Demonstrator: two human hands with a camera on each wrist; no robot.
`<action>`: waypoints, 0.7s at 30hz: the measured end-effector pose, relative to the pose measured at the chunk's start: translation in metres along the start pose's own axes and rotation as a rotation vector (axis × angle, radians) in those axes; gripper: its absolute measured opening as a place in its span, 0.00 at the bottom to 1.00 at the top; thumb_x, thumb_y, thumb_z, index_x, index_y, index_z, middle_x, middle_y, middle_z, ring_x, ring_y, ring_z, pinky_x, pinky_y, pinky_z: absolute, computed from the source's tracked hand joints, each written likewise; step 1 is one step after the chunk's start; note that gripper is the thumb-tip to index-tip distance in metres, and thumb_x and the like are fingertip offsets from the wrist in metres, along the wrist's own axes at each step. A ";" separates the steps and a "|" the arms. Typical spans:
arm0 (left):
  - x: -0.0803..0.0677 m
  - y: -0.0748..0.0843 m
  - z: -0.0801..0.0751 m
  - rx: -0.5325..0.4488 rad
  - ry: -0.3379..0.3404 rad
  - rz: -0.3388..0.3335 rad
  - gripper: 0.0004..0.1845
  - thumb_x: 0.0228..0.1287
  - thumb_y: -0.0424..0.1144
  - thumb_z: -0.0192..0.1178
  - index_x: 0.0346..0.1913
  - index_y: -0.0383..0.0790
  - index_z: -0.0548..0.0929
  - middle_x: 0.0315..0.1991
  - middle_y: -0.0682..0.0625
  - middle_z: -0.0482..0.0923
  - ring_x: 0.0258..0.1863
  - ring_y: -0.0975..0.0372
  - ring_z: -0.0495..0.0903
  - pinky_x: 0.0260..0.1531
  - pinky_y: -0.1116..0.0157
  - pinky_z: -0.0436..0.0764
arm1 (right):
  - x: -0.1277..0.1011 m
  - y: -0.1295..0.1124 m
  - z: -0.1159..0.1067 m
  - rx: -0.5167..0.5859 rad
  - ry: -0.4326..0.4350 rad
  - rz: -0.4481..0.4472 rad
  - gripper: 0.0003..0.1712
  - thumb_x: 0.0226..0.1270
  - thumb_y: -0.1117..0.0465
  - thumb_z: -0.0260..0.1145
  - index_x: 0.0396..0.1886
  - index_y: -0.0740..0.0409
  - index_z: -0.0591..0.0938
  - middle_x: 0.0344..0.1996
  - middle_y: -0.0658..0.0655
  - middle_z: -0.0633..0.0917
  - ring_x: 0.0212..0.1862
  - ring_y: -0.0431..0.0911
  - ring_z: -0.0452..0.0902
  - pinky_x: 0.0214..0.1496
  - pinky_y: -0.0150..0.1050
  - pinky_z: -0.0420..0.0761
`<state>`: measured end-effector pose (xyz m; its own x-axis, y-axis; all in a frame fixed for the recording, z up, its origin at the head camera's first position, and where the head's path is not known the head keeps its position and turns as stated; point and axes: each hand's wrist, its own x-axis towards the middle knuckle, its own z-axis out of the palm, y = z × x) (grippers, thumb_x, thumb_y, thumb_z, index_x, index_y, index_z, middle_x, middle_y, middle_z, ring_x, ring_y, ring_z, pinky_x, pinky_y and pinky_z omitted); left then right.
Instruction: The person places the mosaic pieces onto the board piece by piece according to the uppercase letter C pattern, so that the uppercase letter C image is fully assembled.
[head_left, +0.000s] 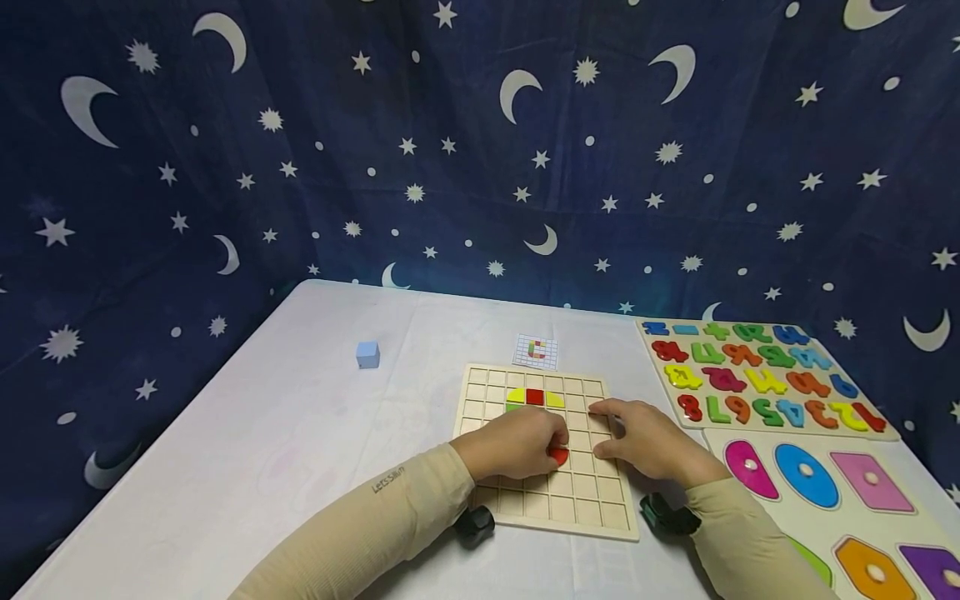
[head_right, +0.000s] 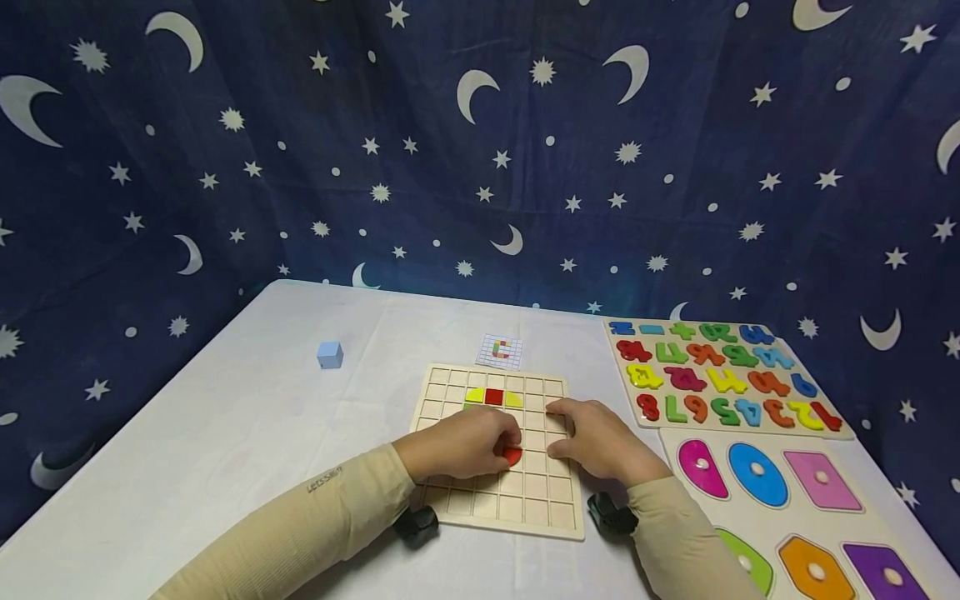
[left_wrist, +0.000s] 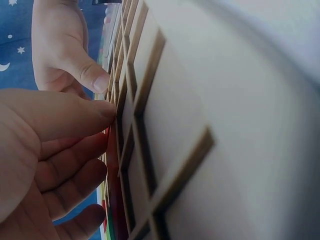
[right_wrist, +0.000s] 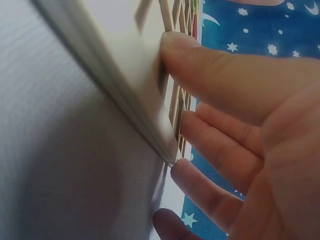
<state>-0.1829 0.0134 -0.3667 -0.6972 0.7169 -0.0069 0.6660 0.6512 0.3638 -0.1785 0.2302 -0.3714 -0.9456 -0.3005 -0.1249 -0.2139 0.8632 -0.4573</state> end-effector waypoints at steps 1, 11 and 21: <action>0.000 0.000 0.000 0.002 0.000 -0.003 0.06 0.60 0.35 0.69 0.39 0.42 0.84 0.28 0.60 0.75 0.29 0.69 0.72 0.33 0.76 0.71 | 0.000 0.000 0.000 0.001 0.000 -0.001 0.36 0.58 0.55 0.77 0.65 0.61 0.77 0.62 0.67 0.77 0.65 0.66 0.68 0.64 0.65 0.66; -0.004 -0.004 -0.002 -0.043 -0.005 -0.053 0.08 0.59 0.35 0.70 0.40 0.42 0.83 0.27 0.60 0.74 0.28 0.68 0.72 0.33 0.74 0.71 | 0.000 0.000 0.001 -0.007 -0.002 -0.010 0.35 0.59 0.57 0.76 0.65 0.61 0.77 0.61 0.66 0.78 0.64 0.65 0.69 0.64 0.65 0.66; -0.027 -0.030 -0.021 -0.085 0.077 -0.112 0.14 0.61 0.39 0.70 0.48 0.38 0.84 0.40 0.53 0.82 0.39 0.64 0.76 0.45 0.66 0.77 | -0.003 -0.004 0.001 -0.022 -0.018 0.013 0.36 0.60 0.55 0.76 0.67 0.61 0.76 0.62 0.66 0.77 0.66 0.66 0.67 0.65 0.65 0.65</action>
